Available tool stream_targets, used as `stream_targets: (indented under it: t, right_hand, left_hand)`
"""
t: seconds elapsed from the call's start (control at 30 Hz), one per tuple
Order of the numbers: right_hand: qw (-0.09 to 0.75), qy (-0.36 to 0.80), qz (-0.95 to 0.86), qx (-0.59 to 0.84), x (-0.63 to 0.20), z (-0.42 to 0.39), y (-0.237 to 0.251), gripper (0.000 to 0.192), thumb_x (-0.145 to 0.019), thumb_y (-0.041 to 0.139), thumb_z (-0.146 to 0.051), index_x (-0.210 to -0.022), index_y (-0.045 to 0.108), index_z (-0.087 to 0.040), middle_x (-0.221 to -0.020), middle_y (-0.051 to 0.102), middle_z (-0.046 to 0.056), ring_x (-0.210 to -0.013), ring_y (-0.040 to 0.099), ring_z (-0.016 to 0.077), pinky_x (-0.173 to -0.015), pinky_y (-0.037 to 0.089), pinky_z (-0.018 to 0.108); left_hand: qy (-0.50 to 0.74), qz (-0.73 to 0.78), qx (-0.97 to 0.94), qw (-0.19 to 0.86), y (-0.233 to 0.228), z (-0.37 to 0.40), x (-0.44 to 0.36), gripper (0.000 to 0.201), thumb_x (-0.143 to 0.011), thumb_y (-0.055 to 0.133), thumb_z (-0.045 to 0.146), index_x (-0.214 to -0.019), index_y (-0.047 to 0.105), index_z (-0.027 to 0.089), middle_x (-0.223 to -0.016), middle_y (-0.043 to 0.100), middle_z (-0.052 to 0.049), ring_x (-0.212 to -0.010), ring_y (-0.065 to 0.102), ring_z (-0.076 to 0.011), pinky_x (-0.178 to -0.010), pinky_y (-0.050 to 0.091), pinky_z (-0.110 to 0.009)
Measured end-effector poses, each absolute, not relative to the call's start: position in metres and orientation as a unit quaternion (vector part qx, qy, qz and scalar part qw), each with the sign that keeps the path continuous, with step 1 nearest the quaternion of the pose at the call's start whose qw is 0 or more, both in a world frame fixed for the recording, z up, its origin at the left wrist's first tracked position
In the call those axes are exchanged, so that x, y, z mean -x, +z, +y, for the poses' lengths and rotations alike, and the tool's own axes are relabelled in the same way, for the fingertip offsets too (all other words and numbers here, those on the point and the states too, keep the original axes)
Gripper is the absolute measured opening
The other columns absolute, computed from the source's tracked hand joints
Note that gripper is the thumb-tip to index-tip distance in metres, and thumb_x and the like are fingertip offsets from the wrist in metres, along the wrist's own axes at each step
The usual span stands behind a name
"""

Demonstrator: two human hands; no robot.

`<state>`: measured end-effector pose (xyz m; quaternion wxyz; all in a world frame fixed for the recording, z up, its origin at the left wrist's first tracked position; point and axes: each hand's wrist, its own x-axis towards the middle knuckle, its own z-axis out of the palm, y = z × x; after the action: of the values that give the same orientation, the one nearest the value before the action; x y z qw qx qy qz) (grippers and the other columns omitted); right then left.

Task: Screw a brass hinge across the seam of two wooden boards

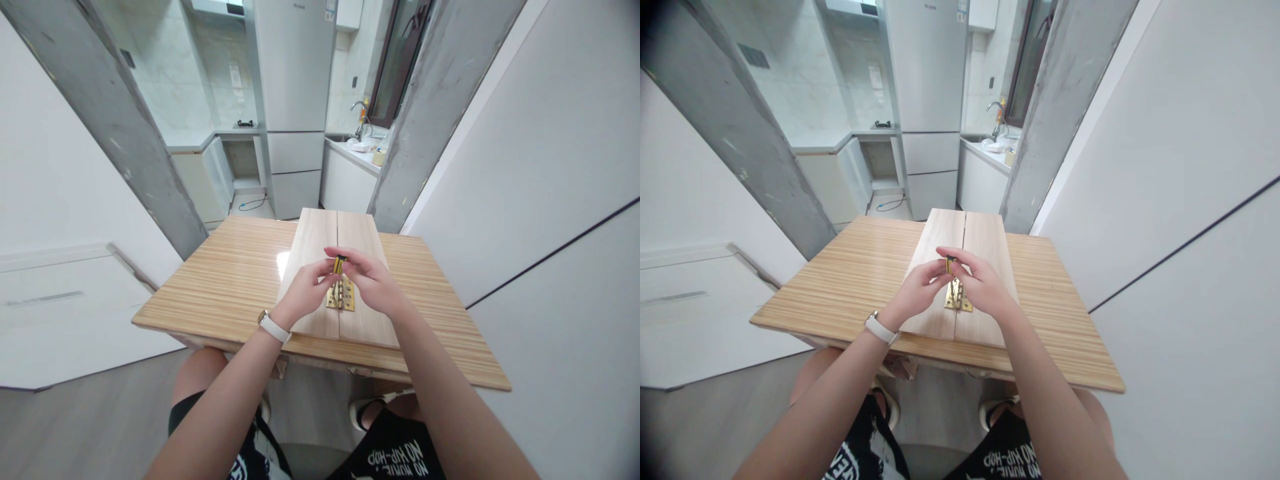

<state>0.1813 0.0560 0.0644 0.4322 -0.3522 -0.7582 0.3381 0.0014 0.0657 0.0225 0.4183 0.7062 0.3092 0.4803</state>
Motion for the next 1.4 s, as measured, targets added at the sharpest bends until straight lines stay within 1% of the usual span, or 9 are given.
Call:
stream_targets:
  t: [0.2,0.3,0.43,0.57,0.77,0.87,1.07,1.3,1.4]
  right_hand:
    - [0.450,0.309,-0.749,0.375,-0.178,0.057,0.060,0.033,-0.101,0.054,-0.025,-0.126,0.075,-0.029,-0.127,0.078,0.004,-0.122,0.071,0.0238,-0.110,0.053,0.049]
    - [0.450,0.273,-0.753,0.395,-0.175,0.054,0.060,0.035,-0.099,0.053,-0.020,-0.123,0.076,-0.028,-0.123,0.080,0.004,-0.118,0.073,0.0236,-0.106,0.055,0.046]
    - [0.445,0.234,-0.761,0.409,-0.170,0.050,0.063,0.035,-0.098,0.053,-0.019,-0.121,0.077,-0.028,-0.123,0.080,0.004,-0.116,0.074,0.0239,-0.104,0.056,0.045]
    - [0.450,0.178,-0.767,0.421,-0.163,0.049,0.062,0.034,-0.097,0.054,-0.017,-0.119,0.077,-0.028,-0.122,0.080,0.004,-0.115,0.074,0.0252,-0.103,0.055,0.045]
    - [0.468,0.105,-0.751,0.453,-0.154,0.046,0.059,0.032,-0.097,0.058,-0.017,-0.119,0.078,-0.028,-0.117,0.082,0.006,-0.109,0.075,0.0276,-0.098,0.056,0.046]
    - [0.485,0.078,-0.740,0.460,-0.156,0.045,0.059,0.029,-0.096,0.062,-0.018,-0.117,0.079,-0.028,-0.115,0.082,0.006,-0.108,0.076,0.0277,-0.097,0.057,0.044]
    - [0.496,0.068,-0.739,0.451,-0.162,0.042,0.060,0.022,-0.097,0.066,-0.023,-0.115,0.078,-0.025,-0.114,0.080,0.008,-0.108,0.074,0.0273,-0.097,0.055,0.043]
    - [0.493,0.067,-0.738,0.456,-0.159,0.040,0.059,0.016,-0.095,0.069,-0.024,-0.110,0.072,-0.024,-0.107,0.077,0.008,-0.103,0.071,0.0281,-0.094,0.053,0.045]
    - [0.487,0.060,-0.737,0.465,-0.156,0.040,0.060,0.012,-0.094,0.070,-0.025,-0.106,0.069,-0.023,-0.102,0.075,0.007,-0.099,0.070,0.0274,-0.090,0.052,0.043]
  left_hand:
    - [0.472,0.302,-0.705,0.434,0.020,0.065,-0.001,0.024,-0.101,0.063,0.025,-0.122,0.074,0.019,-0.119,0.078,-0.011,-0.114,0.074,-0.0251,-0.103,0.059,-0.041]
    - [0.476,0.339,-0.693,0.421,0.016,0.064,0.003,0.024,-0.099,0.066,0.027,-0.120,0.074,0.019,-0.115,0.079,-0.011,-0.108,0.076,-0.0238,-0.099,0.060,-0.039]
    - [0.500,0.377,-0.671,0.397,0.012,0.063,0.008,0.023,-0.092,0.076,0.031,-0.112,0.074,0.019,-0.105,0.079,-0.009,-0.097,0.076,-0.0208,-0.090,0.062,-0.035]
    - [0.514,0.386,-0.663,0.385,0.013,0.060,0.006,0.025,-0.087,0.081,0.030,-0.108,0.074,0.018,-0.098,0.079,-0.007,-0.090,0.076,-0.0197,-0.087,0.063,-0.034]
    - [0.529,0.429,-0.654,0.329,0.018,0.053,-0.005,0.011,-0.089,0.077,0.028,-0.096,0.075,0.019,-0.091,0.079,-0.005,-0.083,0.077,-0.0194,-0.079,0.063,-0.032]
    - [0.516,0.426,-0.675,0.310,0.020,0.051,-0.008,0.009,-0.093,0.072,0.026,-0.098,0.077,0.020,-0.092,0.080,-0.004,-0.084,0.076,-0.0187,-0.081,0.062,-0.031]
    - [0.492,0.397,-0.703,0.327,0.025,0.052,-0.007,0.016,-0.096,0.066,0.022,-0.108,0.078,0.020,-0.099,0.081,-0.005,-0.089,0.077,-0.0189,-0.081,0.061,-0.028]
    - [0.479,0.372,-0.706,0.366,0.021,0.057,-0.003,0.015,-0.096,0.065,0.021,-0.105,0.077,0.019,-0.099,0.081,-0.005,-0.092,0.076,-0.0195,-0.080,0.060,-0.027]
    - [0.484,0.360,-0.698,0.386,0.019,0.056,-0.002,0.015,-0.095,0.065,0.020,-0.105,0.077,0.018,-0.105,0.080,-0.006,-0.097,0.076,-0.0199,-0.083,0.061,-0.028]
